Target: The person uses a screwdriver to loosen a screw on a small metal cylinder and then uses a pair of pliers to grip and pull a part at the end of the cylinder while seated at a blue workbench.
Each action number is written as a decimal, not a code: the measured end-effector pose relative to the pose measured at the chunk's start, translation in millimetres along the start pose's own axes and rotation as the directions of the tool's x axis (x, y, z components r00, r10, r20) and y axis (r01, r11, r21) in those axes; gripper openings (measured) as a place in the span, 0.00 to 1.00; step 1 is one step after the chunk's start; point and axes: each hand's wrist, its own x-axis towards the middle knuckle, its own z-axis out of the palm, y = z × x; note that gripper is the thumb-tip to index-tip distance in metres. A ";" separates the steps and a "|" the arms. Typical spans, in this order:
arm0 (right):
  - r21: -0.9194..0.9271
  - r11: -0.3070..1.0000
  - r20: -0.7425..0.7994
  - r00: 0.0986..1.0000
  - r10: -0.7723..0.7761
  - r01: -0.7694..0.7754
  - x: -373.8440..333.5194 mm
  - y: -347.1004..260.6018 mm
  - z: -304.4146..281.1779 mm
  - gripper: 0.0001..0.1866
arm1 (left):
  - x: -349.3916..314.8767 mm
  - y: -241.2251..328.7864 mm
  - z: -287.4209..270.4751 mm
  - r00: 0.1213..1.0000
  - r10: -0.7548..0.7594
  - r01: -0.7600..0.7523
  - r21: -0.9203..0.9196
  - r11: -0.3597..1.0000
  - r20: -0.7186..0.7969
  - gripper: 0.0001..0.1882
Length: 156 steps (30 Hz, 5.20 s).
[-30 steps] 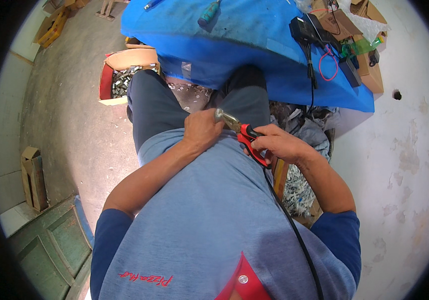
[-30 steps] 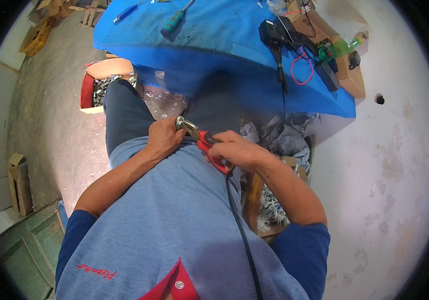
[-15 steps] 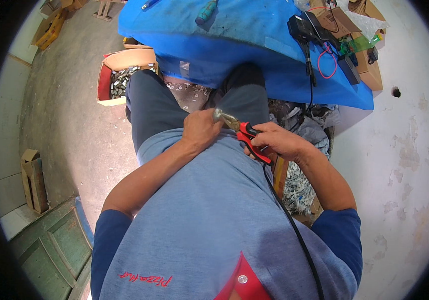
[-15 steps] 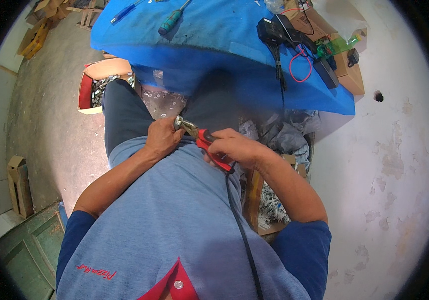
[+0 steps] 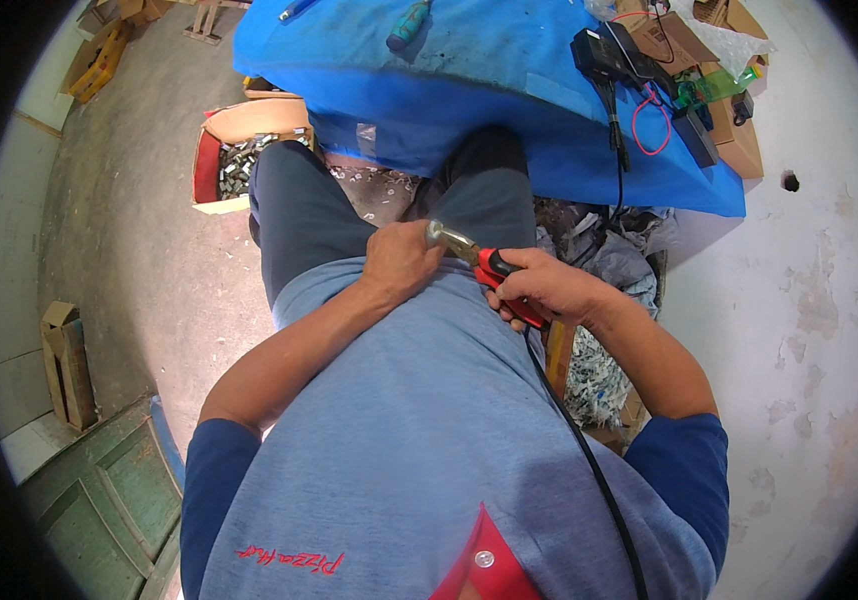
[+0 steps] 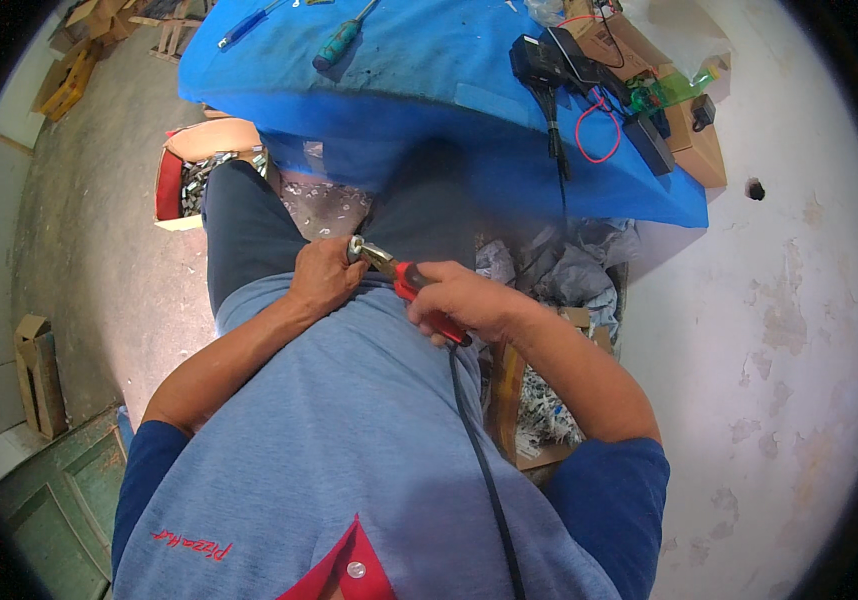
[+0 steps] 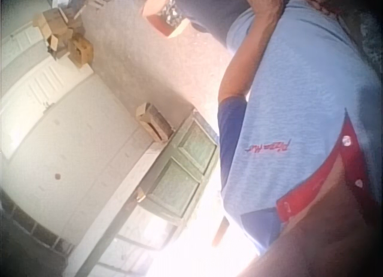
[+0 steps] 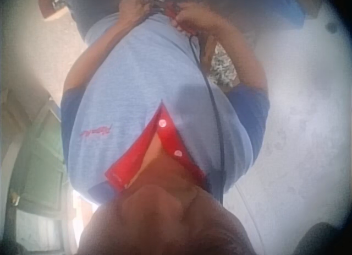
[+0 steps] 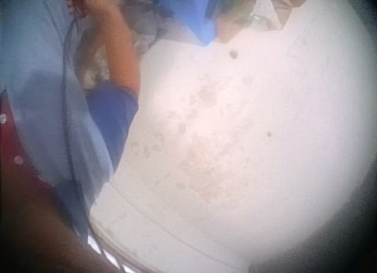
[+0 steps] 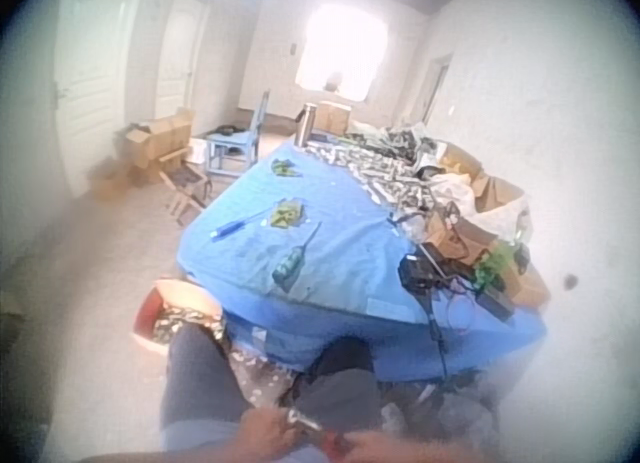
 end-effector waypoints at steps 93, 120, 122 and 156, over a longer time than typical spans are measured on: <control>-0.118 0.993 0.186 0.983 -0.007 0.029 -7.9 -27.8 -17.2 0.22 | -1.9 -12.7 -2.6 0.962 0.001 0.171 -0.609 0.775 0.272 0.16; -0.147 0.988 0.181 0.983 -0.015 0.042 -11.9 -29.8 -17.2 0.21 | -1.6 -14.9 2.9 0.980 0.030 0.076 -0.508 0.858 0.198 0.16; -0.172 0.985 0.166 0.986 -0.003 0.032 -14.5 -32.0 -15.3 0.21 | -1.6 -13.6 2.2 0.982 0.004 0.095 -0.518 0.850 0.187 0.16; -0.056 0.997 0.192 0.981 -0.036 0.048 -5.7 -28.1 -18.6 0.21 | -0.3 -9.5 0.7 0.976 0.050 0.085 -0.584 0.807 0.212 0.10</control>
